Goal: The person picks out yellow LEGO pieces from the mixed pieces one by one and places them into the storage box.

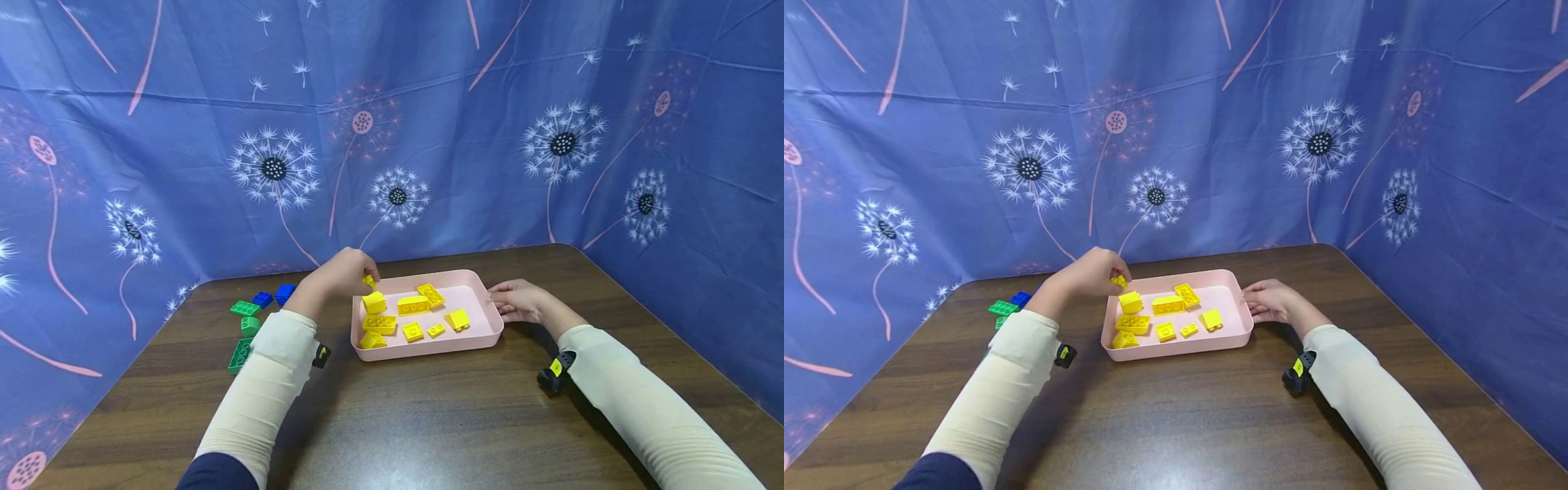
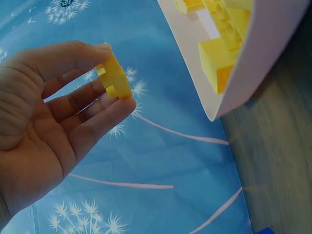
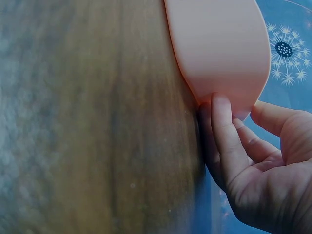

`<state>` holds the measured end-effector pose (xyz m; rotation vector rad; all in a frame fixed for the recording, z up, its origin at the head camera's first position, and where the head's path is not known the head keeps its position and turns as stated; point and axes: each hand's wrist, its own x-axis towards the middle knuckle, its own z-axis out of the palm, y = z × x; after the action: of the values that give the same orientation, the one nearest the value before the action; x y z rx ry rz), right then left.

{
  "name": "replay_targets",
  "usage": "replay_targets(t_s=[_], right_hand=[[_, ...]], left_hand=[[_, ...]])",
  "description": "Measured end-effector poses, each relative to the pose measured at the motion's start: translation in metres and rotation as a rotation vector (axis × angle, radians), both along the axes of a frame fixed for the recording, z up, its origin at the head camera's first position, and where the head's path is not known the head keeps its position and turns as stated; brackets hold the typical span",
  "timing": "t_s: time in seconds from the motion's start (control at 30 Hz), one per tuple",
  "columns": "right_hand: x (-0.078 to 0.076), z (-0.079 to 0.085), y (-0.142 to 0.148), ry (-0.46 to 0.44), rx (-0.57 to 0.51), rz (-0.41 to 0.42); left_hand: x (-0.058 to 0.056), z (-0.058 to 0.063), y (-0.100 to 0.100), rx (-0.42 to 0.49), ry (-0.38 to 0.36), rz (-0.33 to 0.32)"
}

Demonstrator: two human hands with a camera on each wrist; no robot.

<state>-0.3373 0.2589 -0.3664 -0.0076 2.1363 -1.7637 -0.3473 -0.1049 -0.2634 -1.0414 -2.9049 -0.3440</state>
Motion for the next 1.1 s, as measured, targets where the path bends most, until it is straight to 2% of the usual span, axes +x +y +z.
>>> replay_targets(t_s=[0.17,0.37,0.67,0.9,1.1], right_hand=[[-0.002,-0.001,0.001,-0.003,0.011,-0.007],[-0.003,0.000,0.004,-0.006,0.015,-0.006],[-0.004,-0.003,0.002,-0.008,0.003,-0.021],[-0.004,-0.005,0.002,-0.004,0.011,-0.013],[-0.004,-0.005,0.003,-0.009,0.004,-0.014]], left_hand=[[-0.008,0.001,0.011,0.006,-0.017,0.013],[-0.020,0.000,0.023,0.008,-0.028,-0.003],[-0.038,-0.006,0.040,0.012,-0.077,0.014],[-0.050,-0.020,0.051,-0.022,-0.154,0.109],[-0.058,-0.032,0.058,-0.047,-0.187,0.180]])
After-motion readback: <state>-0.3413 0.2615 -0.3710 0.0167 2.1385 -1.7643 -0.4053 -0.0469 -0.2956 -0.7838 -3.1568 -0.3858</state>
